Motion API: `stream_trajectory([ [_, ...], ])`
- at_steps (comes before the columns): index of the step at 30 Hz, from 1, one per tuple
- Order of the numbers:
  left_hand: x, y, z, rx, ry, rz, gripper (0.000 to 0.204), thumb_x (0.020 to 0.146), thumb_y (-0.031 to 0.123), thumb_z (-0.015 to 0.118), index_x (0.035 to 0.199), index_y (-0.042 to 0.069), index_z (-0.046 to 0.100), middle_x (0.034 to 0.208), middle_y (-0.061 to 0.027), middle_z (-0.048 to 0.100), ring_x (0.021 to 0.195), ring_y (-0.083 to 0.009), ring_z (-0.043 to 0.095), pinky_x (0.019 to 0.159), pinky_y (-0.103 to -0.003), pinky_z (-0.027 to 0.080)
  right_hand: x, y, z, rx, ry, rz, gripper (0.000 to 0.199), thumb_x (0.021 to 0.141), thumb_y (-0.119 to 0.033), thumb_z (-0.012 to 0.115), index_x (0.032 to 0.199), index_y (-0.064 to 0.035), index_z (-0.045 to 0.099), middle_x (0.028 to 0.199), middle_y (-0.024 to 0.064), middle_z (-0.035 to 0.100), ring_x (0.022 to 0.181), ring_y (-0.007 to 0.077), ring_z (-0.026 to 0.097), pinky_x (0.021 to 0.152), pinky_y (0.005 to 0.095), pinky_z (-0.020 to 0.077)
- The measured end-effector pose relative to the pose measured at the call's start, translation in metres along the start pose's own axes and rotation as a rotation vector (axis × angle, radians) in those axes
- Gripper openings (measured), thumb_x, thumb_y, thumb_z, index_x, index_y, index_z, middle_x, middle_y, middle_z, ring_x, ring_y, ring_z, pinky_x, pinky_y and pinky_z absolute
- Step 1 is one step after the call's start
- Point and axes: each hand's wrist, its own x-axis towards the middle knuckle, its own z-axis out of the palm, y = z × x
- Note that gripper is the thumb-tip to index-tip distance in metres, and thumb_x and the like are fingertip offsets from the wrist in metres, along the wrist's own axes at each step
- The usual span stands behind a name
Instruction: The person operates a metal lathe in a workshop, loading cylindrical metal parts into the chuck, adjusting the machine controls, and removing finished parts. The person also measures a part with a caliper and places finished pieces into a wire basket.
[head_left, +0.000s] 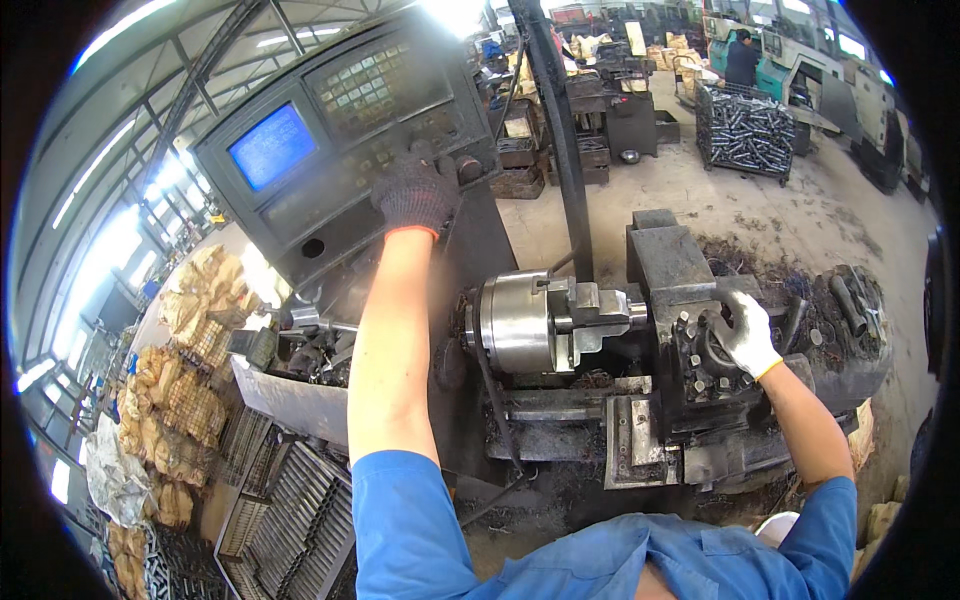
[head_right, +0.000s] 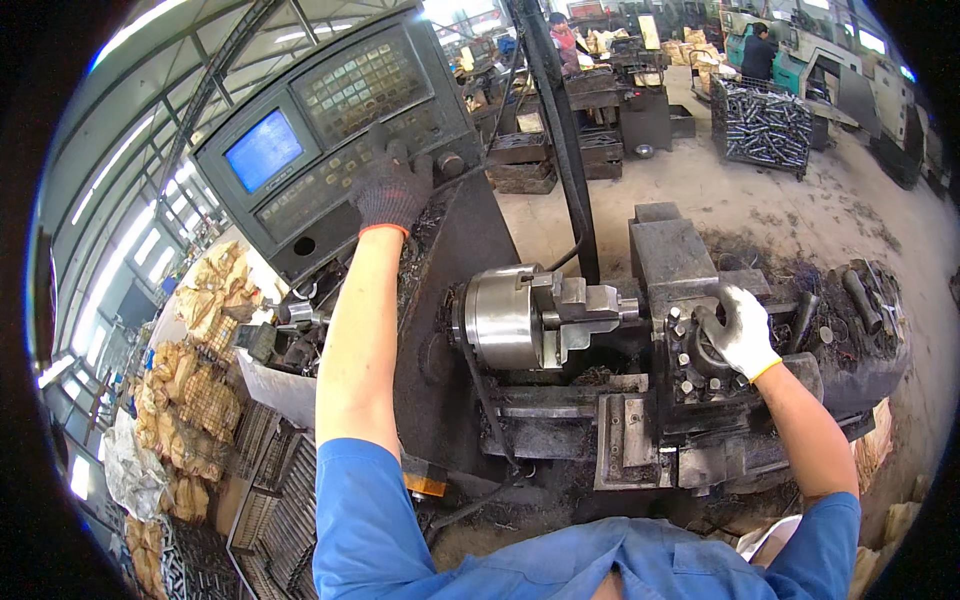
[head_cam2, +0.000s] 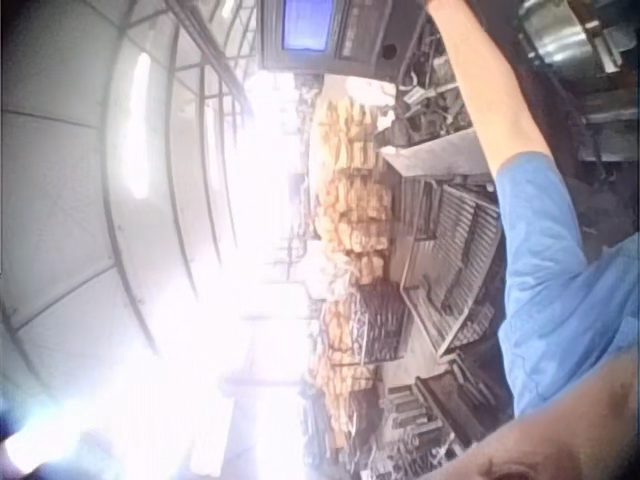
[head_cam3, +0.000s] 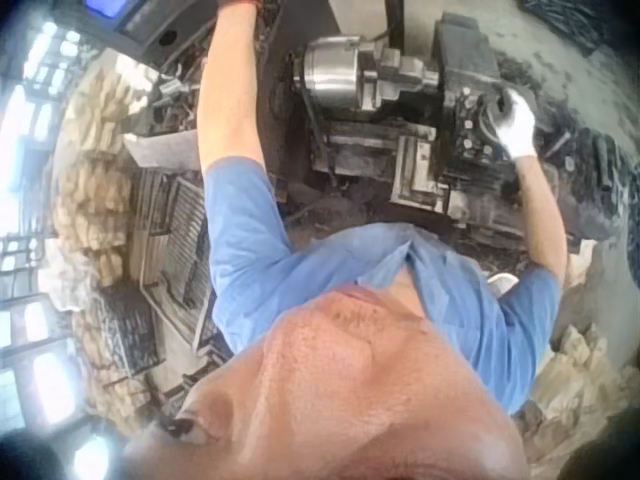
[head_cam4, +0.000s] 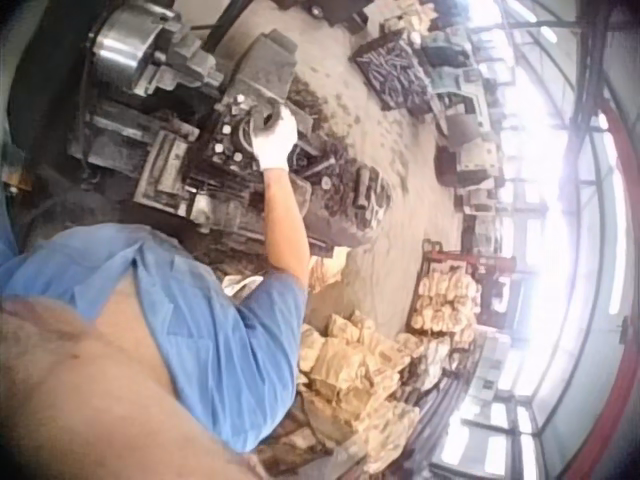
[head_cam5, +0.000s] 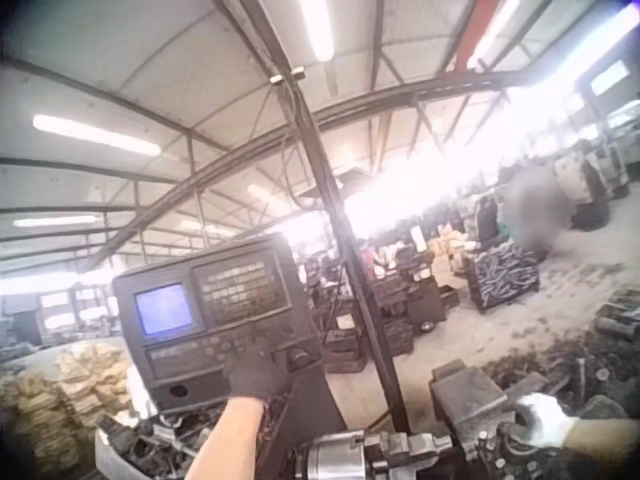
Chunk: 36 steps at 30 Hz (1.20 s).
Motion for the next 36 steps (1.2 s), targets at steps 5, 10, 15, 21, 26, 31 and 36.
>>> stream_trajectory([
  [5,0.028,-0.029,0.009,0.034,0.109,0.071,0.059,0.101,0.051,0.061,0.146,0.013,0.063,0.178,-0.0143,0.026,0.139,-0.0449,0.061,0.105,-0.066,0.053,0.002,-0.005,0.004,-0.052,-0.043,0.049,0.03,0.09,-0.026,0.078,0.109,-0.0035,0.073,0.096,0.0217,0.072,0.095,0.0445,0.07,0.084,0.0497,0.0557],
  [10,0.03,-0.017,-0.001,0.045,-0.08,-0.023,0.059,0.105,0.049,0.052,0.153,0.015,0.06,0.18,-0.0118,0.02,0.147,-0.0385,0.054,0.111,-0.066,0.048,-0.001,-0.004,0.0,-0.056,-0.04,0.048,0.029,0.09,-0.026,0.078,0.109,-0.0046,0.075,0.098,0.0216,0.074,0.096,0.0438,0.07,0.084,0.0497,0.0559],
  [15,0.046,-0.008,-0.016,0.139,0.216,0.022,0.064,0.106,0.052,0.048,0.156,0.013,0.057,0.177,-0.0136,0.031,0.143,-0.04,0.059,0.11,-0.068,0.047,0.0,-0.005,0.001,-0.063,-0.048,0.068,0.027,0.091,-0.027,0.078,0.107,-0.0047,0.076,0.095,0.0206,0.073,0.094,0.0429,0.07,0.084,0.0491,0.056],
  [21,0.086,-0.025,-0.031,0.156,0.151,0.047,0.068,0.105,0.051,0.049,0.16,0.012,0.052,0.179,-0.0097,0.028,0.139,-0.0405,0.062,0.112,-0.062,0.05,0.003,-0.013,-0.006,-0.049,-0.074,0.101,0.026,0.092,-0.027,0.078,0.107,-0.0059,0.078,0.093,0.0183,0.074,0.092,0.0398,0.071,0.083,0.0477,0.0564],
  [26,0.089,-0.015,-0.025,0.163,0.105,-0.001,0.067,0.104,0.051,0.051,0.159,0.013,0.055,0.179,-0.0098,0.028,0.137,-0.0405,0.064,0.113,-0.059,0.05,0.002,-0.014,-0.005,-0.036,-0.043,0.09,0.026,0.091,-0.027,0.079,0.107,-0.0069,0.079,0.093,0.0168,0.075,0.092,0.0382,0.072,0.083,0.0462,0.0569],
  [31,0.074,0.029,-0.013,0.197,0.085,0.129,0.062,0.104,0.051,0.051,0.157,0.019,0.055,0.178,-0.0083,0.031,0.136,-0.0402,0.064,0.106,-0.066,0.053,0.002,-0.01,-0.002,-0.045,-0.026,0.071,0.025,0.089,-0.027,0.079,0.104,-0.0064,0.078,0.091,0.0166,0.074,0.09,0.0386,0.071,0.081,0.0469,0.0563],
  [36,0.079,0.03,0.0,0.115,0.066,0.137,0.062,0.105,0.05,0.049,0.159,0.02,0.051,0.177,-0.0078,0.031,0.138,-0.0409,0.063,0.103,-0.066,0.054,0.0,-0.004,0.003,-0.041,-0.004,0.057,0.024,0.089,-0.028,0.079,0.095,-0.0054,0.073,0.085,0.0167,0.068,0.086,0.0402,0.067,0.077,0.0492,0.0538],
])
